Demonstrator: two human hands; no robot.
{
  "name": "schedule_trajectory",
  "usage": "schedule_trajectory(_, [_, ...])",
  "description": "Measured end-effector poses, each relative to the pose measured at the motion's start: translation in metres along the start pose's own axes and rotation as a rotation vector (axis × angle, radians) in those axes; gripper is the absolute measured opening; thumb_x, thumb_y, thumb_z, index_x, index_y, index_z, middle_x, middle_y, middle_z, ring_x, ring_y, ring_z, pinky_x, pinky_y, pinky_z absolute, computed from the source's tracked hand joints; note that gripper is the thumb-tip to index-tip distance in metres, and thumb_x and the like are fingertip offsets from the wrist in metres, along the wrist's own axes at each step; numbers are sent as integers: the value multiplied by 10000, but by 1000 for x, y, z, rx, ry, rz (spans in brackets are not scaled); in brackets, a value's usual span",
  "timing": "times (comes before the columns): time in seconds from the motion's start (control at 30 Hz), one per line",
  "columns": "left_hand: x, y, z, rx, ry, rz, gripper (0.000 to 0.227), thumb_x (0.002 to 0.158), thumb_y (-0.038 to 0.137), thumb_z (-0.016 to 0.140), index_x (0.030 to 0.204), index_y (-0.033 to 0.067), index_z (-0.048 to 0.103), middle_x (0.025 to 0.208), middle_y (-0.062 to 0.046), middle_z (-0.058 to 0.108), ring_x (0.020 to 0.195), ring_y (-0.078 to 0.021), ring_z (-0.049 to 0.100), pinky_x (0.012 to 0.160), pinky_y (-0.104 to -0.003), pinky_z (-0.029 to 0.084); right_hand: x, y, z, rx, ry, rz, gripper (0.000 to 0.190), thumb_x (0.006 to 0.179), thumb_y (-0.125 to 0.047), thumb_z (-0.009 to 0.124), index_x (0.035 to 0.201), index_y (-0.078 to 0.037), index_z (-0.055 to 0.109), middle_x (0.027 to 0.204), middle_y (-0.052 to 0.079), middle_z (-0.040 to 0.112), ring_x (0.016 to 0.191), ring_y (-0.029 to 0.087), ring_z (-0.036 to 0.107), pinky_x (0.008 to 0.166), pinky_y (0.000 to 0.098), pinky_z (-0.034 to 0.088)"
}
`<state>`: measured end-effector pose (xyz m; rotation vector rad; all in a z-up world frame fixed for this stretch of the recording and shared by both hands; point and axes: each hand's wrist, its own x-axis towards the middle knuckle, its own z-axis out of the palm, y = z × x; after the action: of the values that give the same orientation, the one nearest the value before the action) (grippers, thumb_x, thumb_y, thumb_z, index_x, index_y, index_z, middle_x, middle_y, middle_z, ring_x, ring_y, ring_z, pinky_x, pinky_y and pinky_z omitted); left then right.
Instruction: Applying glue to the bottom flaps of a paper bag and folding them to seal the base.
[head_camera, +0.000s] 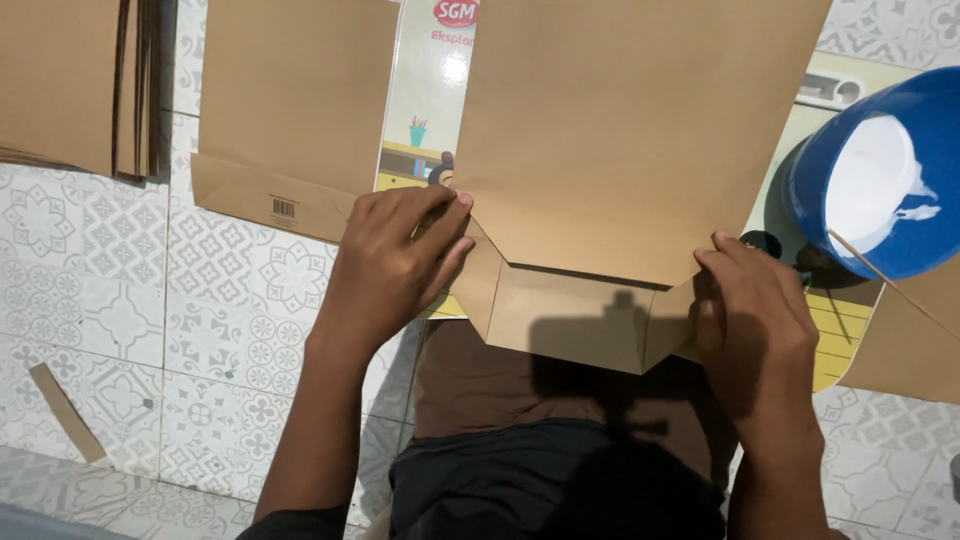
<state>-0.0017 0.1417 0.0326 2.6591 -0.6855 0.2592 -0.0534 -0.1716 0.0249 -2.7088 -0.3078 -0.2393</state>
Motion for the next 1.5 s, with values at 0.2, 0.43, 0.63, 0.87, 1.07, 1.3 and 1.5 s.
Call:
schedule_trajectory(0.2, [-5, 7, 7, 105, -8, 10, 369, 904, 117, 777, 1244, -2, 699, 1361, -86, 618, 1170, -243, 586, 985, -404, 448, -6, -9, 1, -91, -21, -37, 415, 940, 76, 753, 1338, 9, 655, 1404, 263, 677, 1280, 436, 652, 1067, 500, 544])
schedule_trajectory(0.43, [-15, 5, 16, 78, -54, 26, 393, 955, 77, 721, 1318, -68, 676, 1481, -126, 596, 1411, -285, 518, 1171, -446, 418, -13, -8, 7, -158, -77, -22, 347, 955, 10, 733, 1297, -50, 717, 1475, 268, 620, 1335, 406, 616, 1067, 483, 543])
schedule_trajectory(0.63, [-20, 5, 20, -16, -120, 20, 604, 842, 37, 689, 1433, 11, 572, 1520, -167, 550, 1463, -345, 453, 1209, -554, 367, -13, -13, 7, -124, -35, -58, 401, 933, 93, 736, 1314, -25, 688, 1484, 288, 593, 1312, 434, 619, 1017, 510, 544])
schedule_trajectory(0.87, [-24, 8, 24, 1, -185, 19, 570, 950, 192, 664, 1499, 108, 539, 1589, -122, 481, 1513, -292, 369, 1248, -538, 265, -16, -12, 7, -83, -150, -7, 529, 883, 24, 680, 1404, -25, 599, 1562, 313, 483, 1431, 494, 497, 1073, 566, 512])
schedule_trajectory(1.07, [-26, 16, 28, 30, -181, 4, 584, 958, 205, 676, 1514, 123, 520, 1623, -135, 410, 1531, -313, 337, 1253, -565, 250, -25, -8, 25, -71, -152, -86, 657, 882, -110, 644, 1482, 70, 448, 1611, 307, 354, 1502, 560, 338, 1220, 657, 341])
schedule_trajectory(1.3, [-28, 29, 27, 58, -220, 0, 581, 1012, 225, 569, 1551, 44, 446, 1643, -112, 402, 1543, -242, 314, 1266, -529, 186, -33, -6, 52, -147, -187, -227, 737, 965, -353, 518, 1523, 94, 341, 1606, 330, 306, 1503, 509, 277, 1216, 671, 262])
schedule_trajectory(1.5, [-29, 30, 32, 79, -223, -5, 609, 1006, 234, 541, 1555, 2, 418, 1646, -130, 394, 1545, -232, 304, 1269, -528, 184, -34, -17, 52, -243, -193, -216, 780, 975, -395, 551, 1544, 121, 413, 1636, 320, 325, 1547, 440, 237, 1256, 541, 154])
